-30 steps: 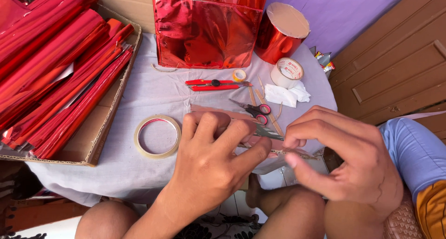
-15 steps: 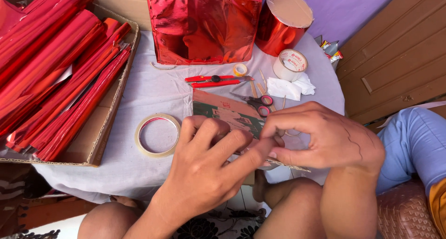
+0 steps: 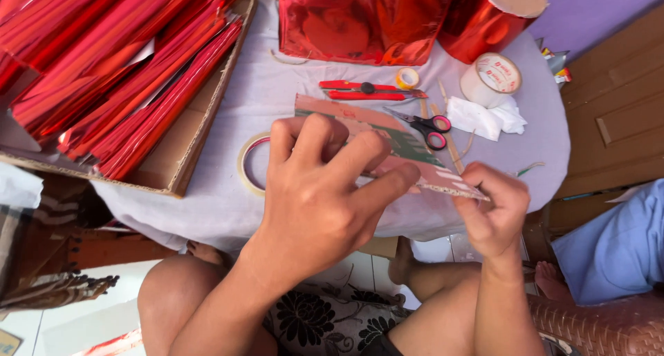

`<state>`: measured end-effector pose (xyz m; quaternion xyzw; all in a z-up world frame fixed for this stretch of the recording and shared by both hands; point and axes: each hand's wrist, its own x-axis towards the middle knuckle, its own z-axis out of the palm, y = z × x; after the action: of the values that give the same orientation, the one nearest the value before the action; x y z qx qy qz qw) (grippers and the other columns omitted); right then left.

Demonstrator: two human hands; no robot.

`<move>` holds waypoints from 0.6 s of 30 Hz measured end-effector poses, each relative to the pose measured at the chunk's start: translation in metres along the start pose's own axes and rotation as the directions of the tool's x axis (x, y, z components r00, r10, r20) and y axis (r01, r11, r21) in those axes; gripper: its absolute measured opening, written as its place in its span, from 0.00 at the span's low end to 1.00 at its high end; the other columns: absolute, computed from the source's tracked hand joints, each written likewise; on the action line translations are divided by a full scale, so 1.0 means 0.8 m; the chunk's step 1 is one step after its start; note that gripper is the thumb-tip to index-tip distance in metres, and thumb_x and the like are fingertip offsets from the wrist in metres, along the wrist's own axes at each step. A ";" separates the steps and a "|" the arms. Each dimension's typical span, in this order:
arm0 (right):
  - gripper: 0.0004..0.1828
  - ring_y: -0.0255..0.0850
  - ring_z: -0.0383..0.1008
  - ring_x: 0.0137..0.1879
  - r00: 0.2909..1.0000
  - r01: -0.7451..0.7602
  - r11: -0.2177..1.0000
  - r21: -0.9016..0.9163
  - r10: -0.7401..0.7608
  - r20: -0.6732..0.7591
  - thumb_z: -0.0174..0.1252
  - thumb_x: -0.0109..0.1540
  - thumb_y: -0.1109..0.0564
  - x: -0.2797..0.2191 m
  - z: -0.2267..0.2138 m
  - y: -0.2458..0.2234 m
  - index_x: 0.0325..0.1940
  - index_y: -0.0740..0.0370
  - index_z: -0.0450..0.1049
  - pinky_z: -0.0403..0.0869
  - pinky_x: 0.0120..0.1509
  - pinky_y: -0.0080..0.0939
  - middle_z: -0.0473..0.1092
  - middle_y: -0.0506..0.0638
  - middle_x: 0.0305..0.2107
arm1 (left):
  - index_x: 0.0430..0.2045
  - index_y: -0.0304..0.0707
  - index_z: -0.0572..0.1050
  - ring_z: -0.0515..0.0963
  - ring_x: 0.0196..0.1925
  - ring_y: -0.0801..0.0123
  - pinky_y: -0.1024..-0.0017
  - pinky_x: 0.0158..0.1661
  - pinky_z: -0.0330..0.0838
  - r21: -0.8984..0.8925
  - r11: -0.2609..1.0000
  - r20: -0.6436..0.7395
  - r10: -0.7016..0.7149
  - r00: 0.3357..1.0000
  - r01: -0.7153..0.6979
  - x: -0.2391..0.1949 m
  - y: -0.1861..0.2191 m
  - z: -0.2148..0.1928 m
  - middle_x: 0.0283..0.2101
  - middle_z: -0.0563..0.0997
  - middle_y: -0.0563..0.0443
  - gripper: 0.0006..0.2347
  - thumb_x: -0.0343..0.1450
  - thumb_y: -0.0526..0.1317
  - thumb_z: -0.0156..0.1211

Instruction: The person is assembling a gift bag by cutting tape and using it to attach red metallic foil to a cardboard template.

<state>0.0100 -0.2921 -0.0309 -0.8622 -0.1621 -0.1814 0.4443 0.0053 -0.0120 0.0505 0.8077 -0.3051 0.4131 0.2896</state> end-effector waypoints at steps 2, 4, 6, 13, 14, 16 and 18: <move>0.02 0.32 0.58 0.28 0.997 -0.052 0.998 0.029 0.050 0.061 0.61 0.57 0.64 -0.017 0.024 0.005 0.31 0.65 0.74 0.59 0.35 0.31 0.67 0.43 0.23 | 0.37 0.45 0.87 0.64 0.39 0.58 0.58 0.47 0.57 0.001 1.000 0.005 -0.005 1.000 0.005 0.000 -0.001 0.001 0.41 0.72 0.55 0.04 0.71 0.37 0.70; 0.02 0.30 0.60 0.27 0.988 -0.101 0.993 0.053 0.094 0.119 0.67 0.57 0.66 -0.026 0.050 0.006 0.33 0.65 0.80 0.63 0.32 0.30 0.70 0.42 0.22 | 0.36 0.44 0.86 0.65 0.41 0.58 0.58 0.48 0.57 0.002 1.000 0.006 -0.004 1.000 0.004 -0.001 0.000 0.003 0.41 0.73 0.55 0.04 0.71 0.38 0.69; 0.10 0.41 0.72 0.26 0.951 0.111 0.982 -0.150 -0.062 0.302 0.69 0.50 0.61 -0.025 0.077 0.003 0.33 0.61 0.77 0.71 0.32 0.41 0.75 0.47 0.22 | 0.34 0.44 0.84 0.68 0.43 0.59 0.58 0.50 0.60 0.031 0.999 -0.013 0.021 1.000 -0.020 -0.002 0.003 0.006 0.42 0.74 0.54 0.02 0.71 0.35 0.68; 0.09 0.41 0.72 0.28 0.944 0.028 0.997 -0.074 -0.002 0.331 0.68 0.52 0.61 -0.018 0.097 0.014 0.35 0.63 0.78 0.71 0.34 0.40 0.75 0.48 0.23 | 0.36 0.45 0.84 0.69 0.46 0.60 0.56 0.55 0.61 0.020 0.999 0.056 0.046 0.997 -0.047 -0.012 0.007 0.006 0.44 0.77 0.56 0.05 0.70 0.38 0.66; 0.09 0.41 0.72 0.28 0.943 0.013 0.998 -0.064 0.009 0.333 0.67 0.52 0.61 -0.017 0.099 0.015 0.35 0.63 0.78 0.71 0.34 0.40 0.75 0.48 0.24 | 0.37 0.45 0.84 0.69 0.46 0.60 0.56 0.54 0.61 0.018 0.999 0.061 0.045 0.997 -0.047 -0.012 0.007 0.005 0.43 0.77 0.55 0.05 0.70 0.38 0.65; 0.09 0.41 0.72 0.29 0.940 -0.021 0.999 -0.044 0.035 0.339 0.67 0.53 0.61 -0.015 0.102 0.018 0.36 0.64 0.78 0.71 0.35 0.40 0.75 0.48 0.24 | 0.37 0.44 0.84 0.69 0.45 0.59 0.56 0.54 0.61 0.015 0.999 0.067 0.045 0.997 -0.047 -0.013 0.006 0.004 0.43 0.76 0.55 0.05 0.71 0.38 0.65; 0.09 0.40 0.72 0.30 0.937 -0.057 0.998 -0.025 0.063 0.344 0.67 0.53 0.61 -0.014 0.105 0.021 0.36 0.64 0.78 0.71 0.35 0.40 0.75 0.48 0.24 | 0.38 0.45 0.84 0.68 0.46 0.60 0.56 0.54 0.61 0.009 0.999 0.077 0.049 0.996 -0.050 -0.015 0.006 0.003 0.43 0.76 0.55 0.06 0.71 0.38 0.65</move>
<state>0.0217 -0.2335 -0.0933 -0.8885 -0.2096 -0.0155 0.4079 -0.0028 -0.0141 0.0400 0.8166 -0.3336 0.3905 0.2632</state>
